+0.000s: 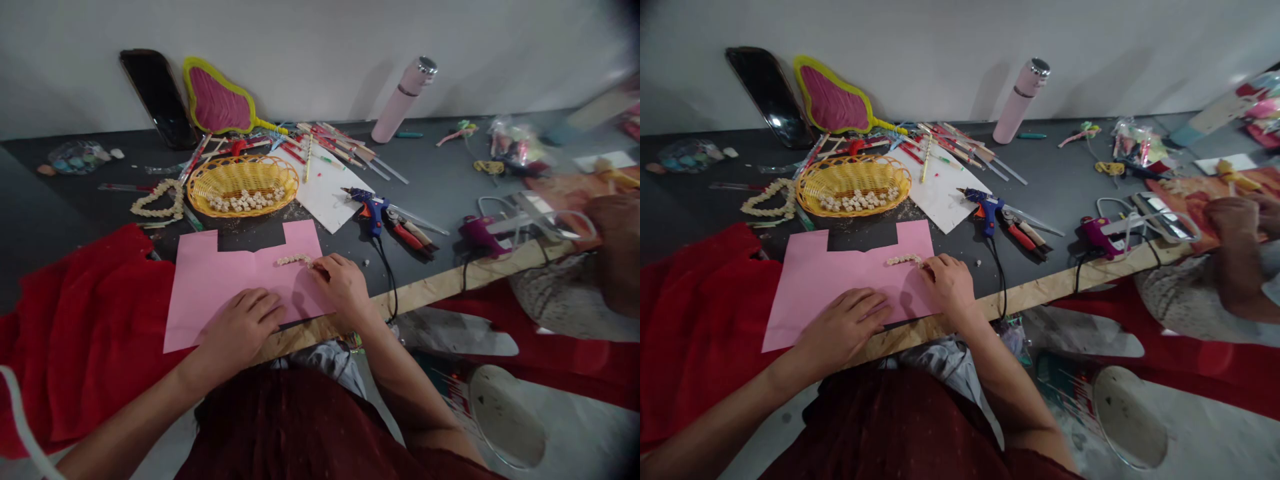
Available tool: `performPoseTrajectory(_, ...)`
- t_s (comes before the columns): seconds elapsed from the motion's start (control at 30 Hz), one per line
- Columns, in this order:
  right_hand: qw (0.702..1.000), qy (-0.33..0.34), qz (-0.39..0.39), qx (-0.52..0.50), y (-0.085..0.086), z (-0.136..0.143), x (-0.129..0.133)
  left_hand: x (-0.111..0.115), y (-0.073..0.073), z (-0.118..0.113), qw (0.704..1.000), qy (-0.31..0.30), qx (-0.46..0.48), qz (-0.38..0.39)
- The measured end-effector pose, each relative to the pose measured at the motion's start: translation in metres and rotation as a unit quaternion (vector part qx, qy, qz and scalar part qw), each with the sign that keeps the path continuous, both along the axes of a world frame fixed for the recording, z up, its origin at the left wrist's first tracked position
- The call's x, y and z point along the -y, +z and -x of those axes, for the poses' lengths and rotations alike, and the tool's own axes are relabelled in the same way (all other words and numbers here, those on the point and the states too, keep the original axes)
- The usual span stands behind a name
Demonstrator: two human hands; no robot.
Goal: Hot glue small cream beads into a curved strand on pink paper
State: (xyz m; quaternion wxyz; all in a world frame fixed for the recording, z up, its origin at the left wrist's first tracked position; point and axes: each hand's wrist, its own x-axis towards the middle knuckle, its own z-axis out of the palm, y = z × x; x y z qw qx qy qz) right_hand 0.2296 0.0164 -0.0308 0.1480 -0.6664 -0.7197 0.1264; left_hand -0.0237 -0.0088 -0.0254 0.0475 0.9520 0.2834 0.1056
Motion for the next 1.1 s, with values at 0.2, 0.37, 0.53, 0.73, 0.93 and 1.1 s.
performPoseTrajectory(0.2, 1.000, 0.004, -0.005, -0.011, 0.000, -0.001, 0.001, 0.000, 0.000, -0.001, 1.000, 0.000, -0.001, -0.008)
performPoseTrajectory(0.37, 1.000, 0.000, -0.005, -0.002, 0.000, -0.001, 0.001, 0.000, 0.000, -0.001, 1.000, -0.009, -0.004, -0.017)
performPoseTrajectory(0.53, 1.000, 0.004, -0.009, 0.001, 0.002, 0.000, 0.002, 0.000, 0.001, -0.002, 1.000, -0.005, -0.004, -0.027)
performPoseTrajectory(0.73, 0.999, 0.036, -0.028, 0.016, -0.001, -0.011, 0.006, -0.003, 0.008, -0.002, 0.998, -0.023, 0.005, -0.056)
performPoseTrajectory(0.93, 0.997, -0.003, -0.065, 0.045, 0.010, -0.046, -0.023, -0.005, 0.011, 0.004, 0.998, -0.033, 0.007, -0.049)
performPoseTrajectory(1.1, 0.997, 0.007, -0.022, 0.074, 0.034, -0.041, -0.058, -0.001, 0.011, 0.012, 0.999, -0.007, 0.003, -0.038)
